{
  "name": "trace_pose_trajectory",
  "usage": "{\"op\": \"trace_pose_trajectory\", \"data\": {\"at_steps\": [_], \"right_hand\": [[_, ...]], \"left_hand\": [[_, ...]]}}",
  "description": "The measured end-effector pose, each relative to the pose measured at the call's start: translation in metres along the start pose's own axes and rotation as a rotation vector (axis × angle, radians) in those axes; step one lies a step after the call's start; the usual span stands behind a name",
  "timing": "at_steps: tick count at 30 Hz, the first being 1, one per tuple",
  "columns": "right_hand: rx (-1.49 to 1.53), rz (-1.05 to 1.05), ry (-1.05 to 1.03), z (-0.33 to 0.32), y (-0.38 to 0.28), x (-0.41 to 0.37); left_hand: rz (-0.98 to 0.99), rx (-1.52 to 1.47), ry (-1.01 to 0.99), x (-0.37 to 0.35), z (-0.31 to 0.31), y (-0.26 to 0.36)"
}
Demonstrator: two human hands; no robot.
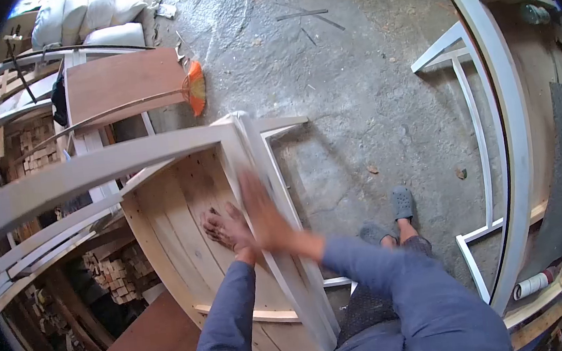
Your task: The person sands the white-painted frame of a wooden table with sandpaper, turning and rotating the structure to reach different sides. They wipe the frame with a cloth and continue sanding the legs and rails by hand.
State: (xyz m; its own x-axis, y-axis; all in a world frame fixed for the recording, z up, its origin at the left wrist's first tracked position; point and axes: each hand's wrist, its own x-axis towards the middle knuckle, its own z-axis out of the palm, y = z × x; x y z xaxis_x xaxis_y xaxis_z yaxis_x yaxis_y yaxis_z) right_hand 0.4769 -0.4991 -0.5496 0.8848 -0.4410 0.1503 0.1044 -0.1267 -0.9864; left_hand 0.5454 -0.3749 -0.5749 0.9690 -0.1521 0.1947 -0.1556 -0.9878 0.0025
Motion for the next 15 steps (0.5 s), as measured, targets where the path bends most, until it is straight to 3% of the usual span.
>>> {"op": "trace_pose_trajectory", "data": {"at_steps": [2,5,9,12,15], "right_hand": [[0.095,0.051,-0.114,-0.006,-0.046,-0.083],[0.036,0.022,-0.019,0.0,-0.033,-0.061],[-0.039,-0.081,0.05,-0.027,0.012,0.102],[-0.069,-0.105,0.048,-0.034,0.014,0.117],[-0.016,0.007,-0.004,-0.001,-0.024,-0.028]], "left_hand": [[0.024,0.008,0.037,0.0,-0.002,0.002],[0.016,0.017,0.034,0.001,0.001,0.0],[0.064,0.009,0.06,0.001,0.003,-0.005],[0.049,0.013,0.037,-0.004,-0.004,-0.007],[0.05,-0.006,0.083,0.001,0.004,-0.002]]}}
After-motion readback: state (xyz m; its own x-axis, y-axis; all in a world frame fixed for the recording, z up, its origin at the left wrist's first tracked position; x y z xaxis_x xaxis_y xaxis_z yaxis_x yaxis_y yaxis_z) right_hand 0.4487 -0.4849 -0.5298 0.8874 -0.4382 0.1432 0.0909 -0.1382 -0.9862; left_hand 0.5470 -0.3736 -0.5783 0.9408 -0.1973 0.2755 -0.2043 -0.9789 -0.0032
